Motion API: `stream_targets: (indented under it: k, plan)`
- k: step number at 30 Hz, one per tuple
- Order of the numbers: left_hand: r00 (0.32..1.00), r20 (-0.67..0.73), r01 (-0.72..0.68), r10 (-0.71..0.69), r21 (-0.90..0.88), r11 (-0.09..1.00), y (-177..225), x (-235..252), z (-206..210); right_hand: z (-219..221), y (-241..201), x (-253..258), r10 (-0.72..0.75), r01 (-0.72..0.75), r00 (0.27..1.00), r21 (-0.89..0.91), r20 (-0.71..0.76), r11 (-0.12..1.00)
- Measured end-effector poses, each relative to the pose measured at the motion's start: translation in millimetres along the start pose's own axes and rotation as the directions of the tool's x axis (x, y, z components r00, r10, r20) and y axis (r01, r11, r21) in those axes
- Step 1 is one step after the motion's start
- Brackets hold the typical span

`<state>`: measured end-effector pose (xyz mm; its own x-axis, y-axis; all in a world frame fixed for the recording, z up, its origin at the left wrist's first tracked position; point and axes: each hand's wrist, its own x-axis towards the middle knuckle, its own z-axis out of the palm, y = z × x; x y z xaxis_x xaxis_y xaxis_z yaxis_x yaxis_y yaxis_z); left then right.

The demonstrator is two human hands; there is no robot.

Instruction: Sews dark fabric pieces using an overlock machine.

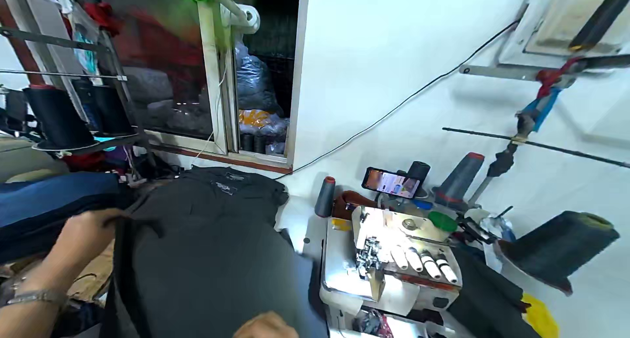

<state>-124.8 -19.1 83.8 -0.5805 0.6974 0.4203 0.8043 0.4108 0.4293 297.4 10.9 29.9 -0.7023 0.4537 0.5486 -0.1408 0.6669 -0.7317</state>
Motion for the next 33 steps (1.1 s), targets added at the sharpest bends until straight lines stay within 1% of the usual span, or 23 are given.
stream_targets:
  k: [1, 2, 3, 4, 5, 6, 7, 8, 9, 10, 11, 12, 14, 16, 17, 19, 20, 21, 22, 24, 26, 30, 33]
  plan:
    - [0.995, 0.095, 0.031, -0.036, 0.055, 0.998, -3.0, -6.2, 10.7, 3.4, 32.4, -3.7, 0.080, -0.088, 0.996, -0.215, -0.048, 0.973]
    - [0.979, 0.194, 0.048, -0.070, 0.116, 0.992, 0.6, -11.2, 21.2, 4.2, 59.9, -8.5, 0.162, -0.178, 0.984, -0.350, -0.076, 0.920]
    - [0.962, 0.258, 0.044, -0.090, 0.178, 0.983, 7.8, -14.1, 34.4, 3.1, 81.1, -14.2, 0.251, -0.261, 0.965, -0.405, -0.081, 0.876]
    - [0.957, 0.278, 0.018, -0.081, 0.222, 0.975, 17.1, -15.4, 50.3, 1.2, 95.8, -20.1, 0.333, -0.330, 0.940, -0.417, -0.068, 0.847]
    - [0.966, 0.259, -0.041, -0.018, 0.222, 0.974, 28.2, -15.7, 68.7, 0.0, 106.4, -26.3, 0.383, -0.368, 0.922, -0.419, -0.052, 0.830]
    - [0.971, 0.218, -0.135, 0.095, 0.179, 0.975, 42.9, -16.4, 88.9, 0.5, 115.2, -32.7, 0.380, -0.365, 0.924, -0.412, -0.049, 0.835]
    - [0.958, 0.197, -0.234, 0.210, 0.107, 0.966, 63.8, -18.1, 109.3, 1.5, 121.5, -38.2, 0.346, -0.337, 0.937, -0.405, -0.055, 0.850]
    - [0.924, 0.207, -0.328, 0.320, 0.005, 0.945, 87.5, -21.2, 131.3, 2.4, 125.4, -41.9, 0.310, -0.309, 0.949, -0.396, -0.064, 0.865]
    - [0.871, 0.269, -0.397, 0.412, -0.109, 0.911, 113.5, -27.1, 151.9, 2.9, 127.4, -43.8, 0.288, -0.292, 0.955, -0.381, -0.069, 0.877]
    - [0.796, 0.375, -0.421, 0.475, -0.221, 0.880, 141.1, -35.6, 169.1, 3.0, 128.7, -44.8, 0.276, -0.283, 0.958, -0.361, -0.073, 0.888]
    - [0.709, 0.486, -0.408, 0.511, -0.309, 0.859, 166.7, -45.8, 184.2, 2.5, 130.1, -45.8, 0.265, -0.275, 0.961, -0.340, -0.077, 0.899]
    - [0.632, 0.577, -0.381, 0.517, -0.350, 0.856, 189.1, -57.1, 196.1, 1.4, 131.4, -46.5, 0.252, -0.265, 0.964, -0.320, -0.082, 0.910]
    - [0.531, 0.711, -0.347, 0.462, -0.314, 0.884, 218.5, -78.9, 211.2, -0.8, 131.2, -47.9, 0.225, -0.250, 0.967, -0.290, -0.118, 0.924]
    - [0.473, 0.753, -0.352, 0.457, -0.314, 0.882, 227.2, -94.0, 217.3, 2.4, 129.6, -51.1, 0.187, -0.263, 0.947, -0.297, -0.260, 0.918]
    - [0.455, 0.742, -0.358, 0.491, -0.353, 0.865, 224.9, -98.9, 219.0, 6.0, 128.4, -52.2, 0.172, -0.298, 0.912, -0.311, -0.373, 0.903]
    - [0.467, 0.655, -0.335, 0.594, -0.492, 0.804, 214.1, -106.1, 218.4, 11.1, 125.2, -52.1, 0.176, -0.395, 0.817, -0.311, -0.550, 0.864]
    - [0.486, 0.597, -0.288, 0.638, -0.580, 0.762, 207.4, -107.2, 216.2, 11.6, 123.5, -50.6, 0.200, -0.432, 0.784, -0.284, -0.588, 0.856]
    - [0.505, 0.553, -0.211, 0.662, -0.665, 0.717, 201.3, -107.0, 211.9, 11.1, 122.3, -49.3, 0.232, -0.447, 0.769, -0.241, -0.596, 0.862]
    - [0.522, 0.528, -0.122, 0.669, -0.730, 0.672, 196.2, -106.4, 206.2, 10.7, 123.3, -49.2, 0.250, -0.431, 0.770, -0.191, -0.586, 0.882]
    - [0.561, 0.498, 0.012, 0.661, -0.804, 0.595, 190.8, -108.1, 194.0, 10.4, 129.1, -50.3, 0.226, -0.344, 0.788, -0.104, -0.573, 0.933]
    - [0.582, 0.478, 0.077, 0.658, -0.838, 0.541, 189.8, -112.8, 184.2, 10.7, 129.3, -50.4, 0.210, -0.281, 0.784, -0.031, -0.584, 0.959]
    - [0.623, 0.425, 0.068, 0.657, -0.866, 0.495, 191.8, -122.3, 176.4, 10.5, 123.7, -49.5, 0.194, -0.235, 0.788, 0.006, -0.584, 0.972]
    - [0.614, 0.394, -0.004, 0.684, -0.865, 0.502, 190.1, -126.3, 175.0, 10.2, 118.5, -50.0, 0.226, -0.254, 0.790, 0.030, -0.570, 0.967]
